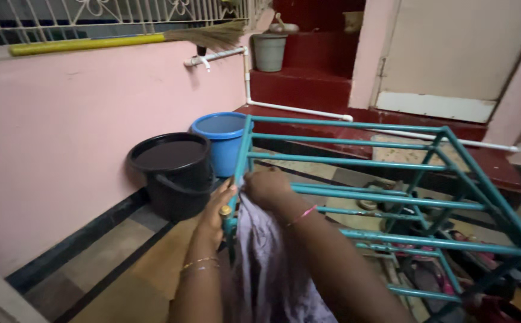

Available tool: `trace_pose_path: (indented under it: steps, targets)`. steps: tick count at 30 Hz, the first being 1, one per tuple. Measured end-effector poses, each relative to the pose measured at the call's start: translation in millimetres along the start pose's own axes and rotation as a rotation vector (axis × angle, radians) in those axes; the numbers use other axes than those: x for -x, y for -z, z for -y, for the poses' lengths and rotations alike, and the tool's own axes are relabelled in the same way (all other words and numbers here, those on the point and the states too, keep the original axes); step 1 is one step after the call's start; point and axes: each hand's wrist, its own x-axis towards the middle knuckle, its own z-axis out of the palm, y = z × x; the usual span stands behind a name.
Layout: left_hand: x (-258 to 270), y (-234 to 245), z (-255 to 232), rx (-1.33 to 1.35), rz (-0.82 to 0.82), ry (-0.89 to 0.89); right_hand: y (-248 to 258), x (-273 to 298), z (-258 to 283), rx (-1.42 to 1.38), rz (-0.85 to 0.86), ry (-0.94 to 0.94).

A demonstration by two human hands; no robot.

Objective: The person wipes a teal metal rack with a cloth, moving systematically across the bars and joints. The person holds the rack steady with one hand while wiping with the other.

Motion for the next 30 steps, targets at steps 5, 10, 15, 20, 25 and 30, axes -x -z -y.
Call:
trace_pose_path:
  steps: [5,10,15,20,25,30]
  targets:
    - [-10.7,6.6,4.1,-0.030,0.027,-0.046,-8.9,12.7,-5.9,-0.014,-0.194,0.134]
    - [-0.2,-3.6,-33.6,-0.711,-0.367,-0.360,25.5,45.4,-10.6,0.045,0.008,-0.125]
    - [19.1,-74.5,-54.6,-1.271,-0.436,-0.760,25.7,64.6,-25.2,0.192,-0.080,-0.140]
    - [22.5,-109.2,-37.7,-1.748,-0.361,-0.652,8.0,66.8,-45.4,0.318,-0.355,-0.020]
    - [16.1,-107.7,-29.5,-1.654,-0.137,-0.341,-10.9,51.0,-44.5,0.030,-0.310,-0.124]
    - [10.5,-93.0,-15.6,-1.529,-0.219,-0.502,-32.9,22.3,-45.3,0.040,-0.444,0.117]
